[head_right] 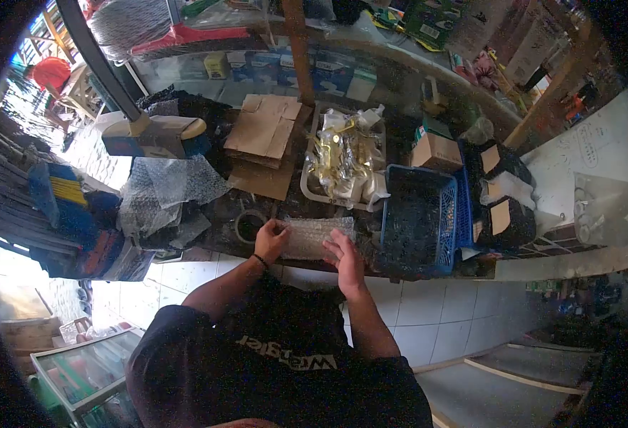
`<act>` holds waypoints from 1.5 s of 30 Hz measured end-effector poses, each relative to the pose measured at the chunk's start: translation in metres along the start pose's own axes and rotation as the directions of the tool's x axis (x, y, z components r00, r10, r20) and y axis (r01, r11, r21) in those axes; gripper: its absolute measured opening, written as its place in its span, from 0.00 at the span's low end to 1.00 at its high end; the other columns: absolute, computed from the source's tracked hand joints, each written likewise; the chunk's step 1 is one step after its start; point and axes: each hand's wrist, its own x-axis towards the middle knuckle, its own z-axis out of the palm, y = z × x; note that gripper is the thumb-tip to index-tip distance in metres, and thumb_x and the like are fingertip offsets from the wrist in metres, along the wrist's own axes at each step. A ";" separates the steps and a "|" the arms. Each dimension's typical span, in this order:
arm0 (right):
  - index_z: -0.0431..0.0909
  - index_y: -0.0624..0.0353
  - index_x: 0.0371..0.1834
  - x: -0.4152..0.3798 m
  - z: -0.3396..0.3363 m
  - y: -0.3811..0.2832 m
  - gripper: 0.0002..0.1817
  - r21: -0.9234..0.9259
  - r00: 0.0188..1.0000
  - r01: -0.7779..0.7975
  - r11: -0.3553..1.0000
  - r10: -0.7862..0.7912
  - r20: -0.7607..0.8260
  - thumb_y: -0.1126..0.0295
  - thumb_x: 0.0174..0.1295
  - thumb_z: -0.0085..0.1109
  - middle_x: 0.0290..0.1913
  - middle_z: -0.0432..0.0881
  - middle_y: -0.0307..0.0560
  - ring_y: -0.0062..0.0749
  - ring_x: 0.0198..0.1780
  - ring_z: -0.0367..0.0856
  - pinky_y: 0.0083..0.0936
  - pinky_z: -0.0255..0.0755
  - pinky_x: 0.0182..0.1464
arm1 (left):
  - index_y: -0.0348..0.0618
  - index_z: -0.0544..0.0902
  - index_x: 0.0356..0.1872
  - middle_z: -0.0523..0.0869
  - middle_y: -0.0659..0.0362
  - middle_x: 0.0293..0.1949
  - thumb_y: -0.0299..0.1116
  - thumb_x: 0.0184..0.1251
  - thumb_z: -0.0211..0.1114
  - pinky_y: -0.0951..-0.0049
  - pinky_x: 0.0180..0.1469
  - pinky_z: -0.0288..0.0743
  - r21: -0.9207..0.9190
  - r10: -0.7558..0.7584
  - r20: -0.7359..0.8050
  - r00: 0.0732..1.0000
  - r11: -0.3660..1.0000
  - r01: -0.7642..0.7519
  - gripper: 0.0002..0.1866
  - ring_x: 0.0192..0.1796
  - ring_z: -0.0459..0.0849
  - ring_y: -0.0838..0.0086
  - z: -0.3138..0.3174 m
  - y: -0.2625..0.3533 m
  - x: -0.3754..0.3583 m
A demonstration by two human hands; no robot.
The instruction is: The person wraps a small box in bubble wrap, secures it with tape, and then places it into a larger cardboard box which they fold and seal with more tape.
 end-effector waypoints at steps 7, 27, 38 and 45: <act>0.74 0.63 0.49 0.006 0.005 0.003 0.19 -0.668 0.842 0.536 0.516 -0.387 0.376 0.60 0.61 0.54 0.53 0.75 0.53 0.46 0.53 0.74 0.34 0.68 0.54 | 0.36 0.80 0.31 0.83 0.56 0.26 0.33 0.54 0.65 0.73 0.36 0.73 -0.061 -0.107 -0.117 0.987 0.993 0.100 0.09 0.30 0.81 0.74 0.011 -0.009 -0.006; 0.75 0.60 0.46 -0.005 0.000 -0.022 0.17 -0.563 0.543 0.813 -0.148 -0.153 0.826 0.62 0.57 0.55 0.52 0.75 0.48 0.43 0.59 0.69 0.52 0.51 0.63 | 0.37 0.79 0.30 0.83 0.50 0.25 0.40 0.58 0.62 0.67 0.33 0.73 -0.094 -0.203 -0.669 0.715 0.977 0.190 0.14 0.29 0.83 0.61 -0.026 -0.072 -0.090; 0.77 0.56 0.40 -0.003 0.111 -0.003 0.13 -0.611 0.562 0.785 -0.097 -0.301 0.770 0.64 0.53 0.59 0.43 0.78 0.42 0.39 0.48 0.74 0.36 0.61 0.53 | 0.38 0.80 0.33 0.83 0.49 0.26 0.42 0.60 0.59 0.66 0.35 0.73 -0.131 -0.156 -0.519 0.840 0.986 0.103 0.15 0.32 0.83 0.59 -0.097 -0.061 -0.044; 0.78 0.57 0.36 0.043 0.179 0.059 0.18 -0.723 0.691 0.609 -0.325 -0.230 0.685 0.54 0.52 0.60 0.39 0.78 0.45 0.43 0.45 0.74 0.38 0.62 0.49 | 0.40 0.79 0.34 0.83 0.51 0.29 0.42 0.60 0.59 0.64 0.37 0.74 0.007 -0.029 -0.130 0.991 1.000 0.031 0.14 0.34 0.82 0.58 -0.159 -0.055 -0.042</act>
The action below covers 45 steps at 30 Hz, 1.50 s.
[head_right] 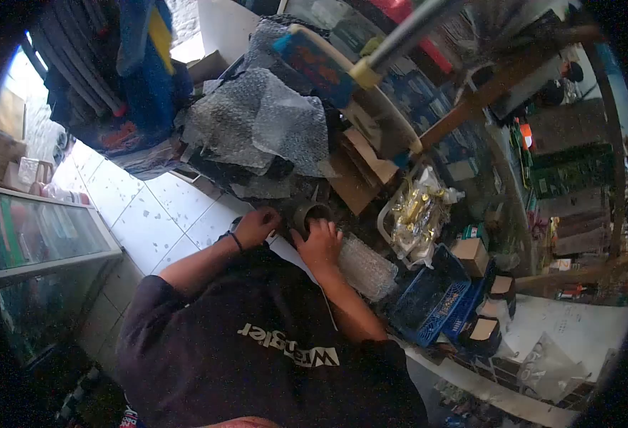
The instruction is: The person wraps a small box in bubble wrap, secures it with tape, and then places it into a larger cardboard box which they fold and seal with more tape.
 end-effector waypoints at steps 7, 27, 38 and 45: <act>0.77 0.64 0.30 0.011 0.021 0.005 0.14 0.282 0.990 -0.136 0.950 0.136 0.019 0.62 0.53 0.60 0.30 0.78 0.53 0.48 0.33 0.76 0.37 0.69 0.37 | 0.41 0.78 0.39 0.83 0.52 0.32 0.41 0.59 0.61 0.63 0.38 0.74 0.022 0.133 0.139 0.981 0.990 -0.137 0.14 0.34 0.82 0.58 -0.026 0.012 0.001; 0.77 0.63 0.43 -0.031 -0.073 -0.036 0.12 0.780 0.896 -0.336 0.528 -0.077 0.438 0.67 0.60 0.57 0.36 0.79 0.44 0.25 0.34 0.74 0.23 0.68 0.38 | 0.38 0.79 0.36 0.82 0.56 0.33 0.33 0.57 0.66 0.72 0.39 0.74 -0.176 0.267 0.196 0.943 0.956 -0.234 0.10 0.37 0.82 0.69 -0.037 0.064 -0.018; 0.78 0.63 0.38 -0.043 -0.094 -0.058 0.12 0.849 0.923 -0.198 0.489 -0.198 0.329 0.66 0.58 0.61 0.34 0.78 0.45 0.26 0.36 0.75 0.24 0.69 0.38 | 0.35 0.73 0.33 0.84 0.54 0.31 0.26 0.62 0.59 0.74 0.36 0.75 -0.237 0.312 0.102 0.944 0.930 -0.282 0.05 0.34 0.83 0.72 -0.055 0.075 -0.033; 0.79 0.62 0.38 -0.042 -0.104 -0.064 0.12 0.847 0.889 0.002 0.532 -0.389 0.241 0.66 0.56 0.63 0.36 0.79 0.48 0.37 0.41 0.78 0.30 0.70 0.44 | 0.35 0.70 0.33 0.83 0.54 0.29 0.25 0.66 0.55 0.76 0.34 0.77 -0.368 0.269 0.149 0.951 0.908 -0.199 0.04 0.33 0.84 0.74 -0.070 0.083 -0.034</act>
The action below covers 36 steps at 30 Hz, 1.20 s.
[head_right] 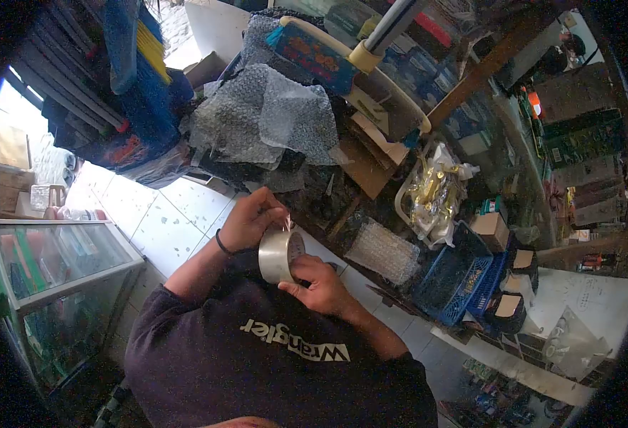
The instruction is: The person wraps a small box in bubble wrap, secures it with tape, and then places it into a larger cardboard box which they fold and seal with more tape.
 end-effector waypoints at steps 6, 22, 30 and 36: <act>0.79 0.62 0.33 -0.001 -0.006 0.003 0.11 -0.072 0.983 0.107 0.992 -0.095 0.157 0.65 0.54 0.64 0.36 0.79 0.47 0.39 0.41 0.78 0.33 0.67 0.46 | 0.36 0.68 0.34 0.83 0.53 0.32 0.27 0.68 0.53 0.75 0.35 0.81 -0.155 -0.170 0.108 0.980 0.970 0.185 0.06 0.35 0.84 0.73 -0.011 0.008 -0.001; 0.79 0.63 0.39 0.048 -0.024 0.071 0.15 -0.033 0.759 -0.513 0.858 0.435 -0.485 0.61 0.60 0.55 0.35 0.82 0.52 0.41 0.39 0.82 0.32 0.73 0.41 | 0.35 0.74 0.37 0.82 0.58 0.30 0.31 0.68 0.55 0.78 0.37 0.79 -0.253 -0.081 0.338 0.938 0.952 0.174 0.07 0.36 0.83 0.78 -0.042 0.029 0.002; 0.77 0.62 0.42 0.079 -0.008 0.143 0.19 -0.439 0.604 -0.795 0.419 0.476 -0.639 0.61 0.50 0.64 0.38 0.81 0.58 0.53 0.43 0.80 0.40 0.75 0.42 | 0.36 0.75 0.36 0.82 0.61 0.29 0.33 0.67 0.57 0.78 0.35 0.78 -0.163 -0.082 0.328 0.941 0.976 0.142 0.09 0.34 0.81 0.81 -0.048 0.031 0.002; 0.78 0.61 0.38 0.081 -0.020 0.163 0.19 -0.384 0.599 -0.792 0.474 0.482 -0.640 0.60 0.47 0.65 0.34 0.82 0.57 0.50 0.39 0.81 0.39 0.75 0.39 | 0.36 0.75 0.34 0.82 0.60 0.28 0.32 0.67 0.56 0.78 0.33 0.77 -0.050 -0.096 0.346 0.933 0.992 0.120 0.08 0.32 0.81 0.81 -0.049 0.041 0.013</act>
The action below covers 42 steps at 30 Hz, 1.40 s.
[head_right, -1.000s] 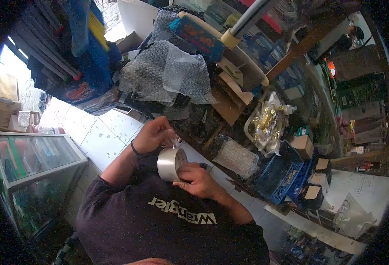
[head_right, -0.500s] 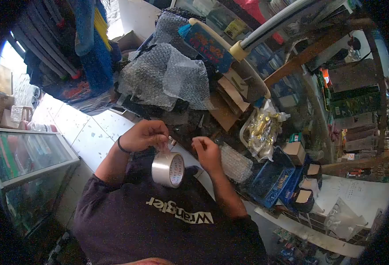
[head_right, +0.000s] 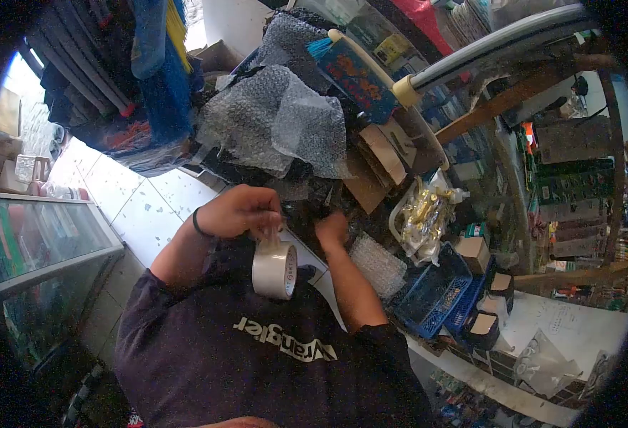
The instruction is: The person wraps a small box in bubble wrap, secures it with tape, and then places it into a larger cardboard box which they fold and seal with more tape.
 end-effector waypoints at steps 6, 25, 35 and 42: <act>0.74 0.65 0.44 0.013 -0.068 0.030 0.18 0.646 0.743 -0.487 0.588 -0.111 0.661 0.67 0.54 0.63 0.29 0.80 0.43 0.25 0.30 0.79 0.22 0.71 0.28 | 0.36 0.75 0.32 0.82 0.60 0.25 0.31 0.66 0.56 0.78 0.30 0.75 0.059 -0.049 0.078 0.996 0.997 0.044 0.08 0.29 0.81 0.80 0.013 0.023 0.015; 0.74 0.62 0.52 -0.083 -0.307 0.092 0.33 0.277 0.410 0.228 0.933 -0.350 0.842 0.62 0.39 0.73 0.35 0.81 0.42 0.22 0.33 0.74 0.21 0.69 0.36 | 0.36 0.76 0.31 0.80 0.60 0.21 0.29 0.64 0.56 0.78 0.26 0.77 0.219 -0.015 0.359 0.933 0.973 -0.069 0.07 0.25 0.83 0.78 0.139 0.042 0.097; 0.75 0.62 0.51 -0.084 -0.302 0.113 0.35 0.351 0.434 0.305 0.885 -0.458 0.776 0.60 0.37 0.75 0.29 0.77 0.39 0.21 0.29 0.70 0.20 0.66 0.32 | 0.35 0.76 0.30 0.81 0.58 0.21 0.30 0.63 0.57 0.77 0.25 0.76 0.322 -0.087 0.335 0.938 0.946 -0.027 0.07 0.24 0.83 0.77 0.172 0.050 0.107; 0.75 0.64 0.51 -0.078 -0.304 0.122 0.33 0.346 0.407 0.330 0.878 -0.463 0.787 0.62 0.40 0.73 0.32 0.79 0.41 0.22 0.33 0.73 0.21 0.68 0.37 | 0.35 0.76 0.30 0.81 0.58 0.21 0.30 0.63 0.58 0.77 0.25 0.77 0.334 -0.091 0.325 0.941 0.942 -0.024 0.08 0.24 0.84 0.76 0.183 0.051 0.113</act>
